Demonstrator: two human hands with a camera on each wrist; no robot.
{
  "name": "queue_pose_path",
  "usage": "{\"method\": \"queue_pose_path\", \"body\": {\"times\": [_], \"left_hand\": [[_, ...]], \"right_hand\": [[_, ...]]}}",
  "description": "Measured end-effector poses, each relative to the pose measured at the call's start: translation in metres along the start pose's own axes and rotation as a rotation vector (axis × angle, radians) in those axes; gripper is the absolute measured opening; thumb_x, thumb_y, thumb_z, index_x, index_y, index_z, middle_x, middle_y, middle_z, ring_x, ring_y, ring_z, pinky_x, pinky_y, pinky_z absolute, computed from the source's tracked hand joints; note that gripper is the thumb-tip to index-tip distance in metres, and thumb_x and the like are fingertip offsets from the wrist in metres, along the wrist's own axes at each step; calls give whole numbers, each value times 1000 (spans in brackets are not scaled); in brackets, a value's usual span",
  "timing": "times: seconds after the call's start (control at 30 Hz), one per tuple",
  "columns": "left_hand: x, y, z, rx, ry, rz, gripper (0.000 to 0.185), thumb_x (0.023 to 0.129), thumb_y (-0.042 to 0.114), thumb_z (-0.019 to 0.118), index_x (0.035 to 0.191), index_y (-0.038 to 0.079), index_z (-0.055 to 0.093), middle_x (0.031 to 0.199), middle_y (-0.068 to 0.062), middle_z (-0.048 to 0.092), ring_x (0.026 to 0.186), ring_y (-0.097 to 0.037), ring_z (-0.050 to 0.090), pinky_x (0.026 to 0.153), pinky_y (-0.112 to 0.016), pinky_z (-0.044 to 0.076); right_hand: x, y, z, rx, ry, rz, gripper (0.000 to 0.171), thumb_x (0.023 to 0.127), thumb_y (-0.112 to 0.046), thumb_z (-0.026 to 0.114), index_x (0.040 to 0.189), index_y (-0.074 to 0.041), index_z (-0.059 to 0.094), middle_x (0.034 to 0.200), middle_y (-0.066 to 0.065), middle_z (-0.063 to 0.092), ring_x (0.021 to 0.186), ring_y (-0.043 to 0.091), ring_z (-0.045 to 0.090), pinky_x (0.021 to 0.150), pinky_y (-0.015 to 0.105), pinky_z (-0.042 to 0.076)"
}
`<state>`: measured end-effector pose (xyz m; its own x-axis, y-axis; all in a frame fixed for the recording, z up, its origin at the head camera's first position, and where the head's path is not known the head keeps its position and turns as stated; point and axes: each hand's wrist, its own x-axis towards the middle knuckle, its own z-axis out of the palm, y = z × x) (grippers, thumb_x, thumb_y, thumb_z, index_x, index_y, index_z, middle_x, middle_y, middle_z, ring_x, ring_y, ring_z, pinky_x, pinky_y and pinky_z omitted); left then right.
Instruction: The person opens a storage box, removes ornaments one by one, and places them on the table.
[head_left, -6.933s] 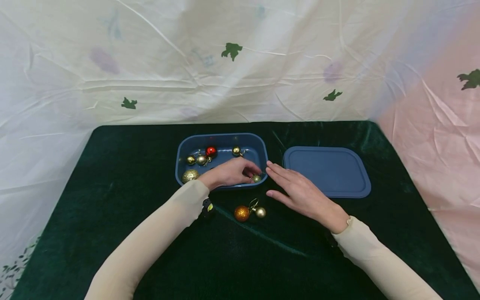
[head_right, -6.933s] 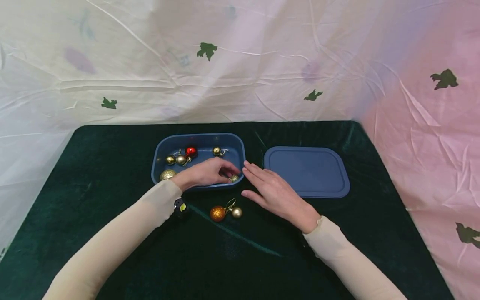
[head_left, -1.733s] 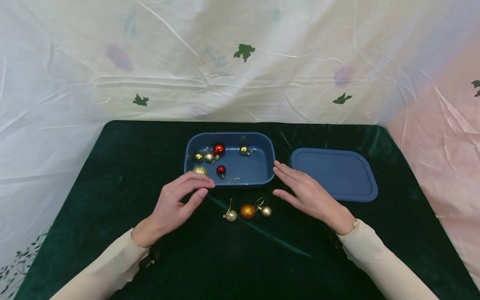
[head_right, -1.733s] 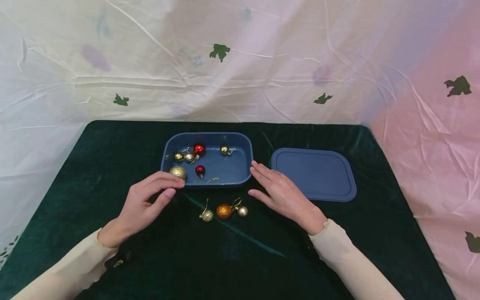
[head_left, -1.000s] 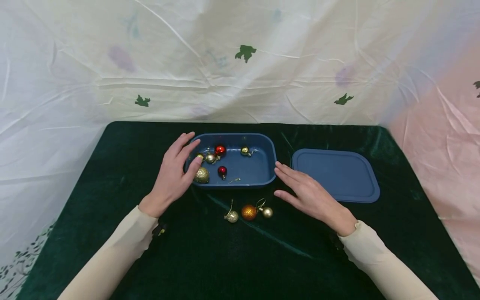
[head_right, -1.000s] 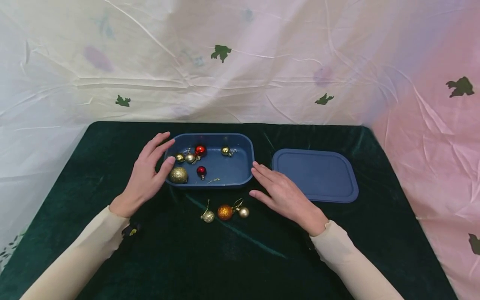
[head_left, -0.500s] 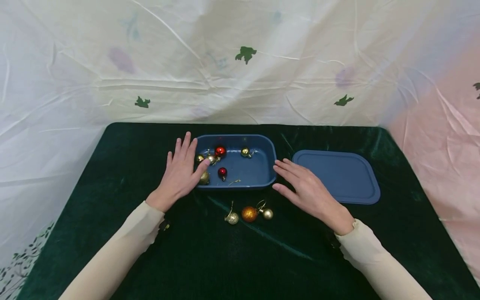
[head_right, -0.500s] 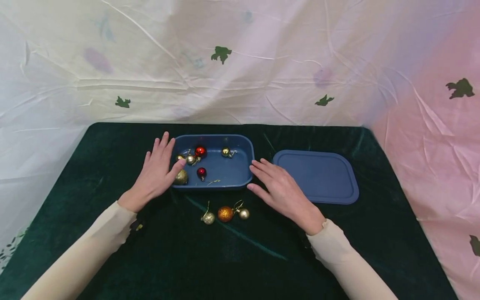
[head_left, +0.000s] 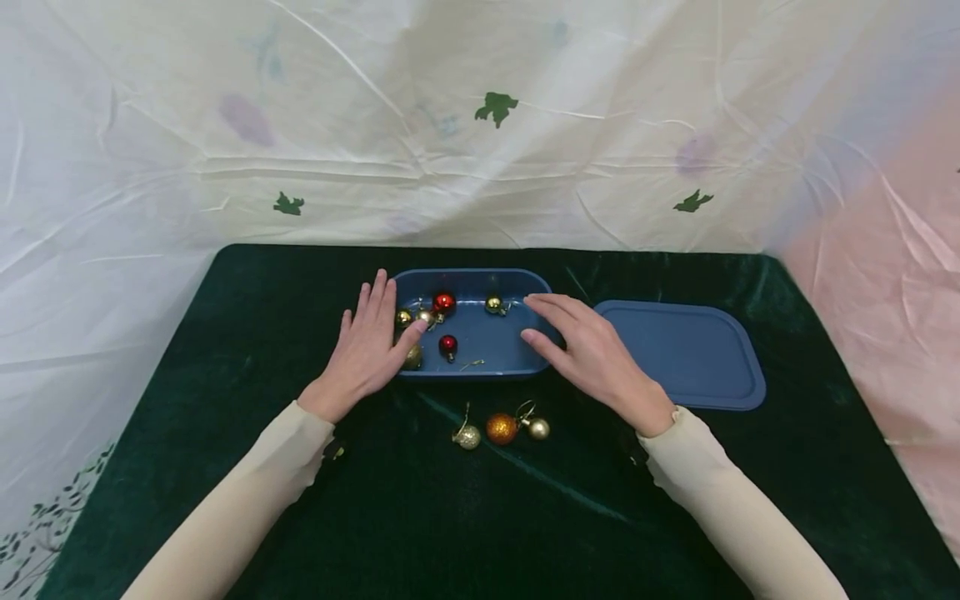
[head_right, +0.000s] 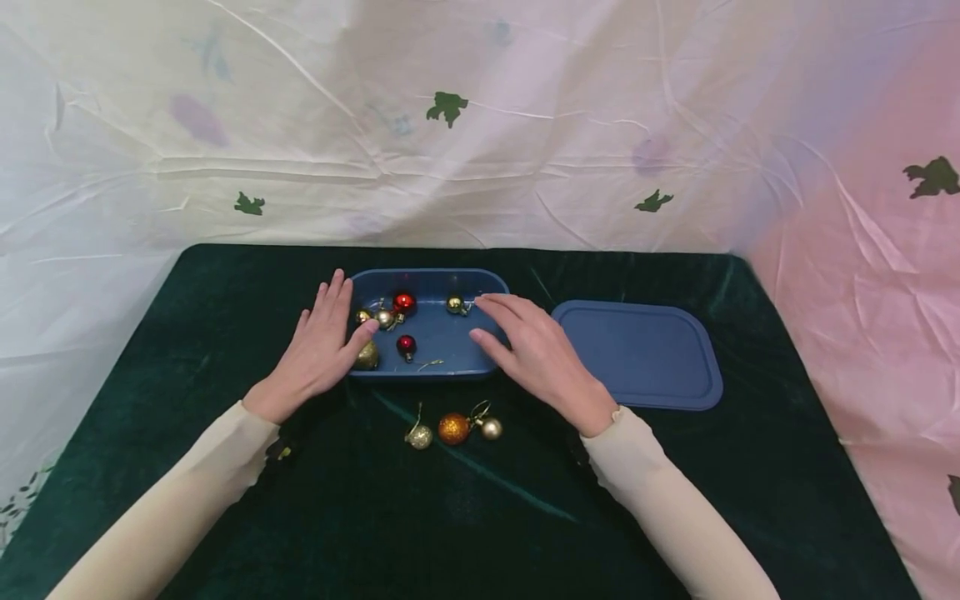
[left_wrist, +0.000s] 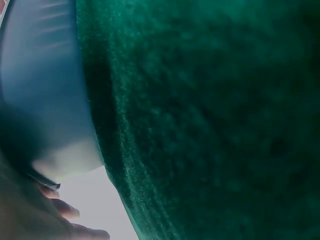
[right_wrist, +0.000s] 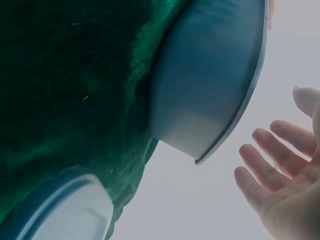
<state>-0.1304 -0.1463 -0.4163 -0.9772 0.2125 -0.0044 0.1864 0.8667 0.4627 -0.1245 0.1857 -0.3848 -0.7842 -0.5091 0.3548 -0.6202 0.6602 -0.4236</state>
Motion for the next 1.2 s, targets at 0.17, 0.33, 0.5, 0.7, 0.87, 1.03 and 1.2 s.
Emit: {"method": "queue_pose_path", "body": {"times": [0.17, 0.33, 0.5, 0.7, 0.87, 1.03, 1.2], "left_hand": [[0, 0, 1, 0, -3, -4, 99, 101, 76, 24, 166, 4, 2, 173, -10, -9, 159, -38, -3, 121, -70, 8], [0, 1, 2, -11, -11, -9, 99, 101, 75, 25, 166, 4, 3, 174, -9, -8, 159, -37, -3, 122, -68, 8], [0, 2, 2, -17, -14, -10, 99, 101, 76, 25, 166, 4, 4, 174, -9, -8, 159, -36, -3, 122, -68, 7], [1, 1, 2, -16, -19, -12, 99, 100, 76, 24, 166, 5, 4, 174, -9, -9, 159, -35, -4, 122, -68, 7], [1, 1, 2, -19, -30, -16, 100, 100, 77, 25, 166, 6, 2, 173, -9, -10, 159, -34, -6, 122, -67, 6], [1, 2, 1, -11, -36, -19, 100, 100, 77, 24, 166, 6, 1, 173, -10, -12, 159, -34, -6, 122, -68, 6], [1, 2, 1, -9, -35, -15, 99, 101, 76, 25, 166, 5, 2, 173, -10, -12, 159, -34, -6, 122, -68, 6]], "right_hand": [[16, -2, 6, 44, -30, 22, 50, 103, -35, 67, 145, -9, 60, 147, 12, 58, 135, 30, 55, 109, 52, 47], [32, -3, 14, 62, -72, 50, 51, 101, -34, 70, 144, -8, 61, 146, 12, 59, 133, 29, 57, 108, 49, 48], [45, 1, 21, 55, -126, 77, 53, 101, -34, 71, 144, -6, 60, 148, 14, 57, 133, 30, 57, 108, 50, 48], [59, 7, 28, 48, -185, 108, 54, 102, -35, 69, 146, -5, 58, 148, 15, 58, 133, 30, 57, 108, 50, 47], [68, 11, 36, 21, -235, 129, 54, 101, -34, 70, 145, -4, 59, 145, 16, 60, 134, 30, 57, 110, 49, 46], [75, 11, 42, -3, -273, 142, 54, 101, -31, 71, 145, -3, 58, 144, 17, 60, 135, 31, 56, 111, 49, 46], [80, 9, 45, -24, -305, 172, 54, 100, -30, 71, 144, -1, 58, 144, 17, 60, 134, 32, 56, 110, 49, 46]]}}
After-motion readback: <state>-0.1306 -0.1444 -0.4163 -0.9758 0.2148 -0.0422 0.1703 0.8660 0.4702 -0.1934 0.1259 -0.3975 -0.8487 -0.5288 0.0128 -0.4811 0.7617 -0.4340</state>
